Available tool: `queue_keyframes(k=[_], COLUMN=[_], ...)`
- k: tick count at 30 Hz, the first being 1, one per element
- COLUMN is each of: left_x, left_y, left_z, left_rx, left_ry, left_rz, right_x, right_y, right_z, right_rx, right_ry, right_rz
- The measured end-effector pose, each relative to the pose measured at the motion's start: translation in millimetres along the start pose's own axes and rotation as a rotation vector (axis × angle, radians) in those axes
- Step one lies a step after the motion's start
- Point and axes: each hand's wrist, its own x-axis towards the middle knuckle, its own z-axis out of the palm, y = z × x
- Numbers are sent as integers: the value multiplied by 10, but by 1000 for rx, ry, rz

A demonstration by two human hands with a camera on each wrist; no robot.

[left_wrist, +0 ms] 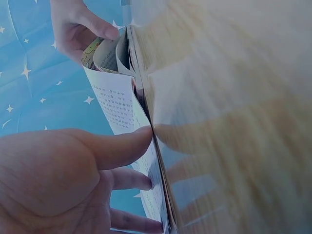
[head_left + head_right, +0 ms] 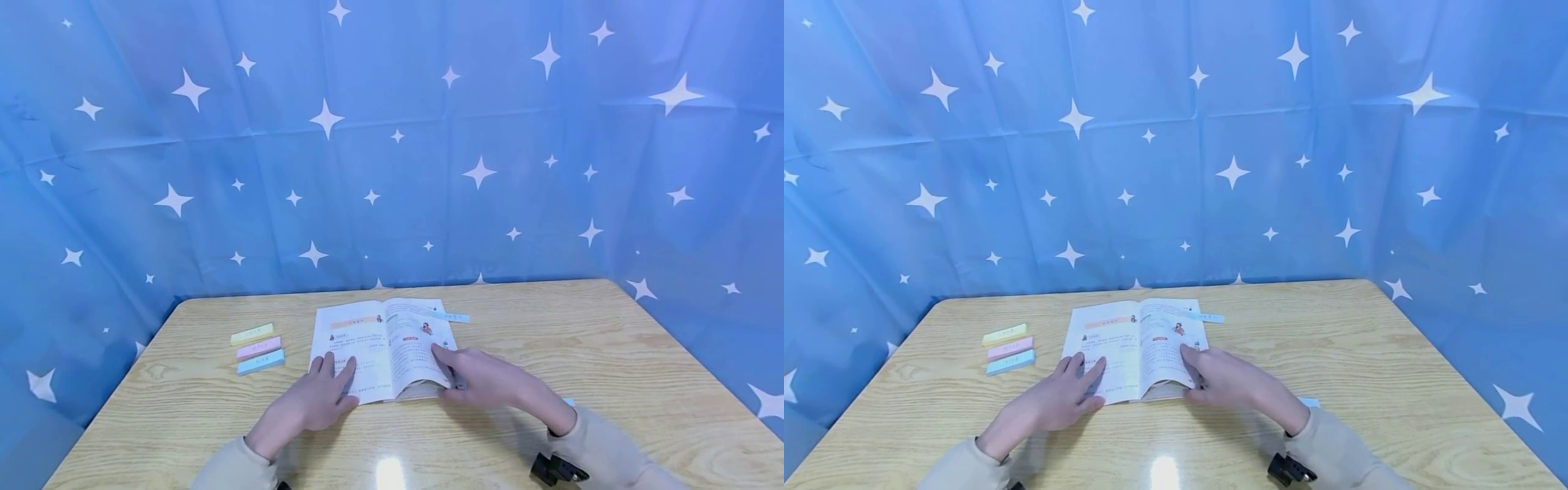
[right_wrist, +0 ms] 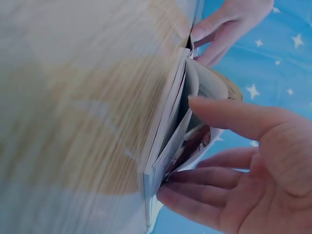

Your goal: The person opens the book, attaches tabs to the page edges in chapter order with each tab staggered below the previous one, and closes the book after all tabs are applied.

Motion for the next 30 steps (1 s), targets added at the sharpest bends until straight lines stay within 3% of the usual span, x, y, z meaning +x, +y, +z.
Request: queue_keyframes(k=[5, 9, 13, 17, 23, 26, 30], left_x=[2, 2, 9, 61, 179, 206, 215], left_y=[5, 4, 0, 20, 87, 114, 121], left_z=[-12, -41, -96, -150, -219, -249, -271], left_rx=[-9, -24, -37, -91, -197, -227, -252], left_ry=[-6, -8, 32, 177, 478, 558, 603], left_rz=[-14, -16, 14, 35, 41, 76, 131], right_x=[-18, -25, -3, 64, 271, 374, 481], right_y=[-22, -60, -119, -189, -302, -367, -433], right_z=[-20, -48, -55, -22, 76, 129, 194], right_rx=[-1, -23, -24, 43, 100, 113, 76], right_ry=[55, 234, 389, 386, 309, 255, 217], right_rz=[2, -24, 14, 60, 6, -4, -29])
